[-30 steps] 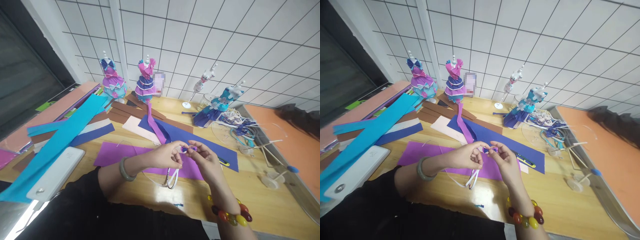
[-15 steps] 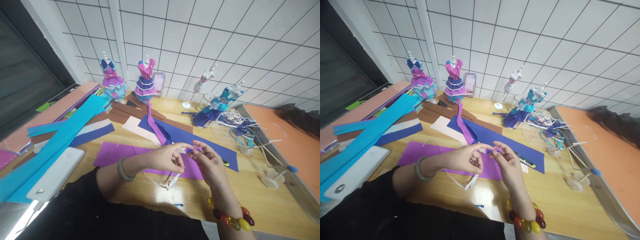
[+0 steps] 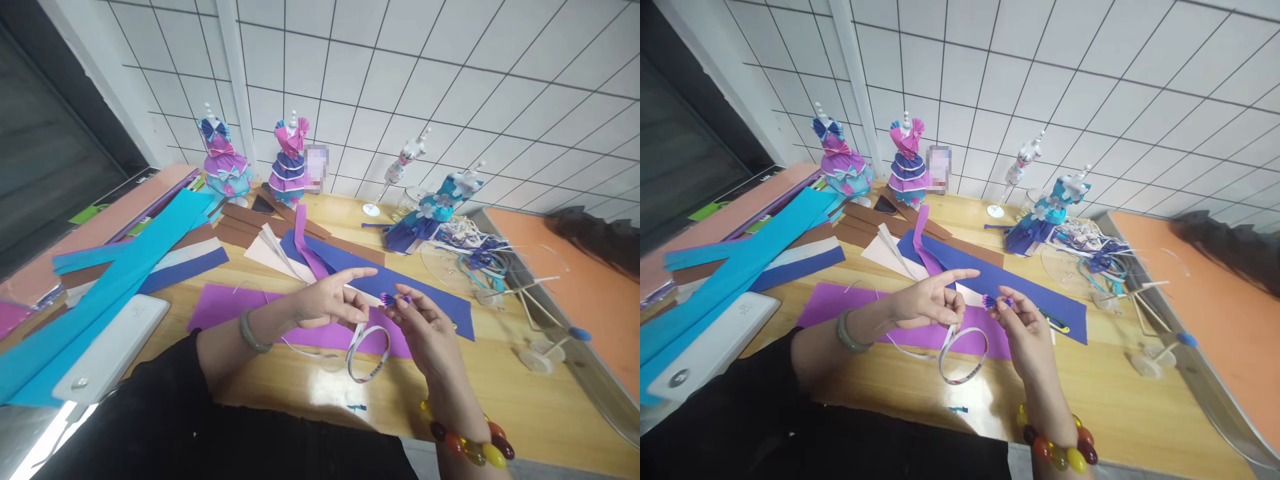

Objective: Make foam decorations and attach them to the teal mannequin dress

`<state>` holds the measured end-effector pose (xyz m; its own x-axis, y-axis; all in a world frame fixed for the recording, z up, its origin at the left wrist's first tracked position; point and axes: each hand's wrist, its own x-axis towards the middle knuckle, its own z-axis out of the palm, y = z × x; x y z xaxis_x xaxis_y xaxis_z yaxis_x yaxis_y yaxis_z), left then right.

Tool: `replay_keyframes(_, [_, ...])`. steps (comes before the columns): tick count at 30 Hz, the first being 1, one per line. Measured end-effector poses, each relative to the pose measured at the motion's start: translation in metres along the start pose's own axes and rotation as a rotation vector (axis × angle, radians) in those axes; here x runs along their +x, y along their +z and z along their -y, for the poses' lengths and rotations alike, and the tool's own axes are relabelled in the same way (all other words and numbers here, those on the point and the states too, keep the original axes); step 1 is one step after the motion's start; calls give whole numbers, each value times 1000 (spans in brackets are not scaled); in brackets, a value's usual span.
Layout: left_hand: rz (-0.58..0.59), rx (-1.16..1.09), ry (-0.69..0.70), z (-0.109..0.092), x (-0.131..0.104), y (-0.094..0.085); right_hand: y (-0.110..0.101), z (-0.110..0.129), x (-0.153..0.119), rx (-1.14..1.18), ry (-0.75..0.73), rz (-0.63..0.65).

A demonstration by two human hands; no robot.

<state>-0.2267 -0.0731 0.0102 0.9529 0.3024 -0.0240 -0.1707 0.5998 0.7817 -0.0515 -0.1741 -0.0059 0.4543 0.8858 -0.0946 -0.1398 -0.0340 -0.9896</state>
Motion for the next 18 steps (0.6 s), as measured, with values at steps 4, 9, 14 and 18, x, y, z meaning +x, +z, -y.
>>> replay_keyframes(4, [21,-54,-44,5,4,-10,-3,-3,0,10,35,6])
replay_keyframes(9, [-64,-52,-106,19,9,-19,-4,-7,0,9,58,27])
replay_keyframes(14, [-98,-225,-18,33,12,-14,5,-16,-3,-28,88,-35])
replay_keyframes(18, [-116,-252,44,35,12,-10,16,-22,-8,-57,89,-70])
